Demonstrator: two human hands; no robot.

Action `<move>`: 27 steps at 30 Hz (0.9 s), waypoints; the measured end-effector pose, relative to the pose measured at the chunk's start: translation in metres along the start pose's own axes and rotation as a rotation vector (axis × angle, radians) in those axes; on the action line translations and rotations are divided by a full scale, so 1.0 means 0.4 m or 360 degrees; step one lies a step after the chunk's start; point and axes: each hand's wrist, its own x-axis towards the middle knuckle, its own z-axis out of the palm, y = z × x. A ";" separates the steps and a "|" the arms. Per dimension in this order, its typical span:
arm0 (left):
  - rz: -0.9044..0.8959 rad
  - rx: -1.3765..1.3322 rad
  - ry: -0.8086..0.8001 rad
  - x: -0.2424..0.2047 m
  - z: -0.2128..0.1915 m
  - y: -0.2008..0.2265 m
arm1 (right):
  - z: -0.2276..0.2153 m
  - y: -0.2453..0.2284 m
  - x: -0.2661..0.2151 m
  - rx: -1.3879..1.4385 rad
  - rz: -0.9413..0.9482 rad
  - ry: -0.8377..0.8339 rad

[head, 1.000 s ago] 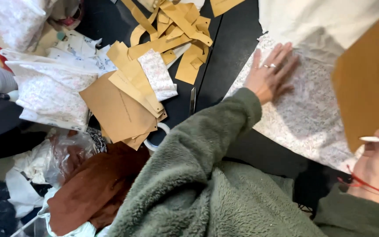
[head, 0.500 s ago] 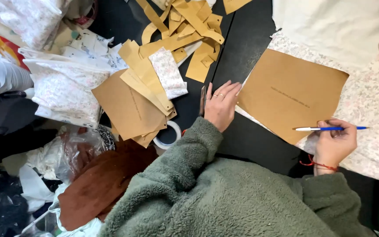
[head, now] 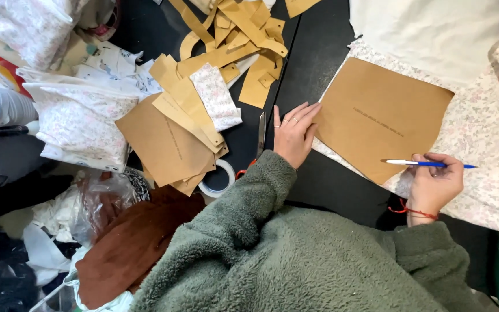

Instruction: Cutting out garment pieces from a larger sheet of fabric using an electric fabric cutter and cardboard patterns.

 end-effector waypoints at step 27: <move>0.0915 0.0458 -0.0766 0.160 0.244 0.216 | 0.042 -0.252 0.072 -0.0066 -0.0076 0.0006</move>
